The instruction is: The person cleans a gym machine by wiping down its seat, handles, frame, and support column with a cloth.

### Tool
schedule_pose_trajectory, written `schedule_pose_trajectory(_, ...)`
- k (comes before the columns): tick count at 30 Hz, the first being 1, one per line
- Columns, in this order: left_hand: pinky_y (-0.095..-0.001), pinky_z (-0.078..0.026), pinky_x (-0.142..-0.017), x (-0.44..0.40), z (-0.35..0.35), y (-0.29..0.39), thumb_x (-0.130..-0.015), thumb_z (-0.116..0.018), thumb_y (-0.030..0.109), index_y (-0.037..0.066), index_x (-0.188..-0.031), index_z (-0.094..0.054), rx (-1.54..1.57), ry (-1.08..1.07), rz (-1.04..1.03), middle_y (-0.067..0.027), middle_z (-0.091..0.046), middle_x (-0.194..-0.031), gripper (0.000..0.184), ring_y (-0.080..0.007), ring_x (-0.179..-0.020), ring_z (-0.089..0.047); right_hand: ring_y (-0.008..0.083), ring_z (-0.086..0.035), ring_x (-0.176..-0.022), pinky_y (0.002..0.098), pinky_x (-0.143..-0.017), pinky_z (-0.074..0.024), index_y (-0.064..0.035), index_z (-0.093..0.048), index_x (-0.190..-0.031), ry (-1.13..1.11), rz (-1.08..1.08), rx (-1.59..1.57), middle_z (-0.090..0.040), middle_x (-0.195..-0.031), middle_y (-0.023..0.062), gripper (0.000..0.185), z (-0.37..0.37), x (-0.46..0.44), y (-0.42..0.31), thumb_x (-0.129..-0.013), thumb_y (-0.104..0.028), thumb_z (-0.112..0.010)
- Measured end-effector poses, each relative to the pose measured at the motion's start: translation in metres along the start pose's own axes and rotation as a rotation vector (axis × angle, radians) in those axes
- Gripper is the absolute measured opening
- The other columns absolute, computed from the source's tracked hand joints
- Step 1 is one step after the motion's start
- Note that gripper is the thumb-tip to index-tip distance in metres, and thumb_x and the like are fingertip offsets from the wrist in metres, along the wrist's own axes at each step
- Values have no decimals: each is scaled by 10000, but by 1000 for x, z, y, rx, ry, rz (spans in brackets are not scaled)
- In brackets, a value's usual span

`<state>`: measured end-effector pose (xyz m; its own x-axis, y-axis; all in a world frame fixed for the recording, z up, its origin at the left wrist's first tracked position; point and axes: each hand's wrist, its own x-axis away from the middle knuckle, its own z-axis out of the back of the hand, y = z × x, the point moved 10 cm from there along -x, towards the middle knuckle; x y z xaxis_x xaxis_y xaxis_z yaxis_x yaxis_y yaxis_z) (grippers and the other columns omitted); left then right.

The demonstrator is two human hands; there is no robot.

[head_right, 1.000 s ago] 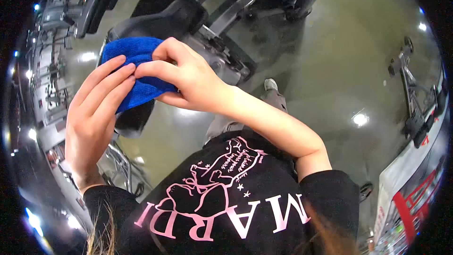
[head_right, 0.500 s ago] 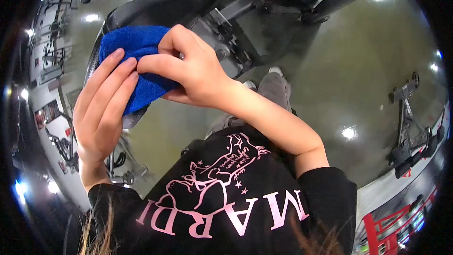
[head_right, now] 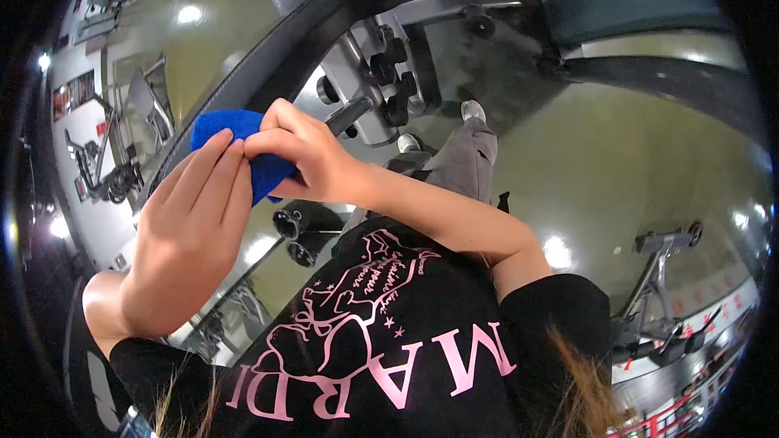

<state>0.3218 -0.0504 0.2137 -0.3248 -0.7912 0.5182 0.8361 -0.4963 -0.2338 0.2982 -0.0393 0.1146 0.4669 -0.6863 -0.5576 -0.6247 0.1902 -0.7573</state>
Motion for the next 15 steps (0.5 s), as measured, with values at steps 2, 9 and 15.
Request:
schedule_pose_trajectory(2, -347, -478, -850, -18, -7, -8, -611, -559, 45, -109, -927, -565, 17, -82, 1, -192, -575, -1014, 352, -302, -1032, -543, 273, -503, -759, 331, -649, -421, -96, -556, -1020, -13, -48, -45, -460, -840, 99, 515, 11, -5, 14, -534, -42, -717)
schedule_pose_trajectory(9, -348, -460, -871, -29, -12, -35, -649, -561, 18, -55, -938, -571, 335, -36, -17, -180, -589, -998, 298, -317, -1034, -547, 282, -517, -760, 337, -666, -425, -73, -565, -979, -109, -252, -92, -479, -841, 111, 446, 20, -12, 31, -553, -23, -685)
schedule_pose_trajectory(15, -421, -496, -813, 22, 26, -59, -587, -574, -37, -74, -864, -591, 557, 91, 222, -192, -613, -966, 281, -371, -994, -582, 238, -564, -662, 312, -560, -465, -73, -604, -993, -199, -135, 8, -516, -813, 102, 450, -7, -41, -35, -561, -56, -728)
